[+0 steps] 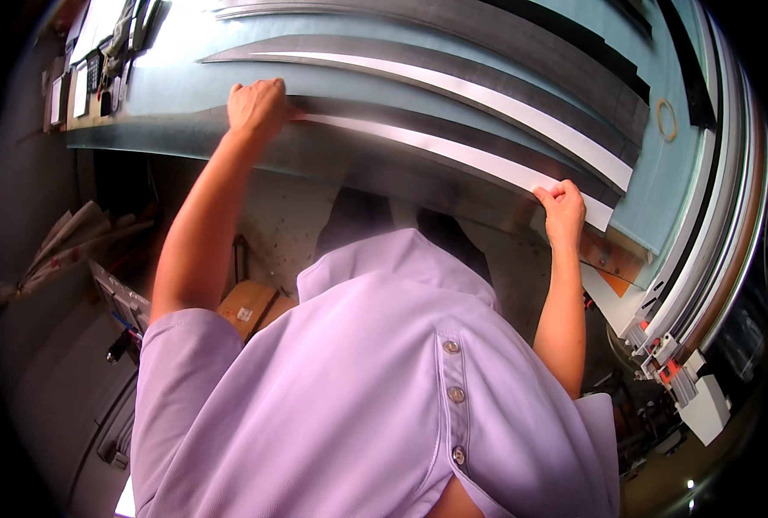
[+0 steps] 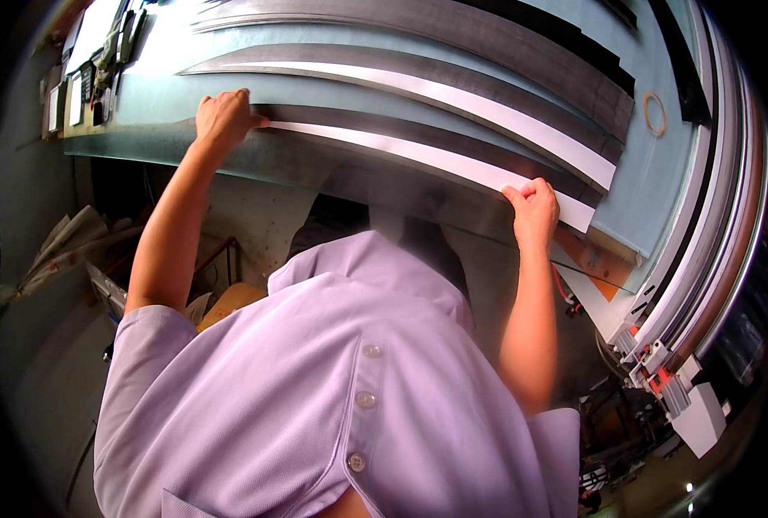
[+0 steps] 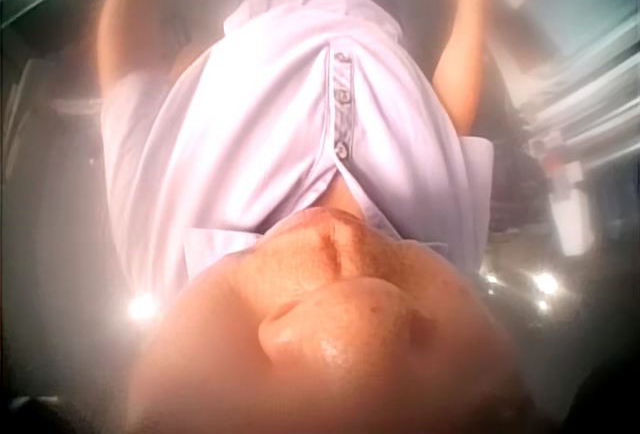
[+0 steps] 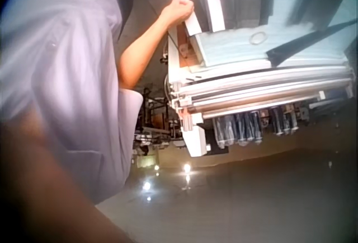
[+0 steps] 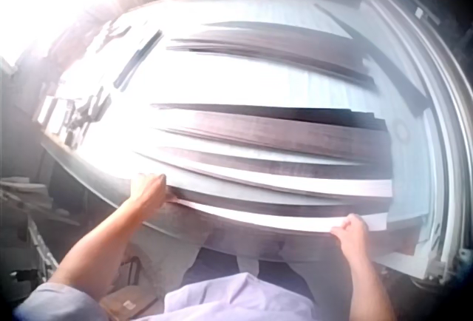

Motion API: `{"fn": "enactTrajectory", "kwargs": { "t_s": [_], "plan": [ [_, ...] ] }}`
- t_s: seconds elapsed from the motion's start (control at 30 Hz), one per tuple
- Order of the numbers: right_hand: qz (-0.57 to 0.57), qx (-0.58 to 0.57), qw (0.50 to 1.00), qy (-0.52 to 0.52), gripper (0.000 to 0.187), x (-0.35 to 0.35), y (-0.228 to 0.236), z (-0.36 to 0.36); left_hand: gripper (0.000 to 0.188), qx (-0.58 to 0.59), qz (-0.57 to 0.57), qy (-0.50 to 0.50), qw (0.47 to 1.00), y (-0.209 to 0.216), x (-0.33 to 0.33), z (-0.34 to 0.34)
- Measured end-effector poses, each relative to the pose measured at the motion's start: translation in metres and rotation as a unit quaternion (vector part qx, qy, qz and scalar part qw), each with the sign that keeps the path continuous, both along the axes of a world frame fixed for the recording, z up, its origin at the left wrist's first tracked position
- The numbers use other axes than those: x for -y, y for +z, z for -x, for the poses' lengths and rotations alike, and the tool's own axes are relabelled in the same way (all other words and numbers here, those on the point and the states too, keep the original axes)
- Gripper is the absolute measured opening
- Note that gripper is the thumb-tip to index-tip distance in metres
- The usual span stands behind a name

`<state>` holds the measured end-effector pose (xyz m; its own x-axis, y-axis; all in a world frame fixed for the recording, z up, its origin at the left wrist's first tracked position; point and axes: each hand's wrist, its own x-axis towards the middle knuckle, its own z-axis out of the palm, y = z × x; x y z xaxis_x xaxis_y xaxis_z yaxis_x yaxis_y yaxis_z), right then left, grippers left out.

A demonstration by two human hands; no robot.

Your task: The person repeatedly picks up long, thin metal profiles from a stack and places them onto a light blue workbench. They align each profile parallel to others already on the surface, smoothing them down with their hands to ensure they are flat and straight.

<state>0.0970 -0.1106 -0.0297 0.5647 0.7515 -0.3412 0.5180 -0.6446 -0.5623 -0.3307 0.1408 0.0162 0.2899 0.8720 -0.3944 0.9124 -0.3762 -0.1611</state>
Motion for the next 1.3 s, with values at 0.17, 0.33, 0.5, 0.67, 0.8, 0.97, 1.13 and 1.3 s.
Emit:
{"fn": "enactTrajectory", "kwargs": {
  "t_s": [0.17, 0.33, 0.5, 0.67, 0.8, 0.97, 1.13, 1.3],
  "plan": [
    [-0.009, 0.003, 1.000, 0.006, 0.037, 0.000, 0.000, 0.001, 0.050, -0.025, 0.004, 0.017, 1.000, -0.003, -0.019, 0.044],
    [-0.011, 0.006, 1.000, 0.011, 0.036, 0.000, 0.001, 0.000, 0.046, -0.010, 0.063, 0.109, 0.992, -0.003, -0.039, 0.075],
    [-0.009, 0.005, 1.000, 0.007, 0.037, 0.002, -0.003, -0.002, 0.034, 0.047, 0.064, 0.192, 0.978, 0.002, -0.039, 0.095],
    [-0.004, 0.020, 1.000, 0.009, 0.038, 0.002, -0.007, -0.002, 0.014, 0.191, -0.268, 0.007, 0.944, -0.008, 0.038, 0.026],
    [0.001, 0.021, 1.000, 0.019, 0.039, -0.004, -0.005, 0.000, 0.040, 0.331, -0.022, -0.211, 0.919, -0.014, 0.160, -0.120],
    [-0.001, 0.037, 0.999, 0.033, 0.040, 0.000, -0.005, -0.002, 0.069, 0.307, -0.029, -0.124, 0.943, -0.025, 0.167, -0.121],
    [-0.001, 0.027, 1.000, 0.016, 0.039, -0.001, -0.002, 0.000, 0.062, 0.219, -0.122, -0.115, 0.961, -0.030, 0.145, -0.056],
    [-0.009, 0.026, 0.999, 0.021, 0.038, 0.001, -0.009, -0.003, 0.055, 0.199, -0.168, -0.078, 0.962, -0.025, 0.126, -0.017]
  ]
}}
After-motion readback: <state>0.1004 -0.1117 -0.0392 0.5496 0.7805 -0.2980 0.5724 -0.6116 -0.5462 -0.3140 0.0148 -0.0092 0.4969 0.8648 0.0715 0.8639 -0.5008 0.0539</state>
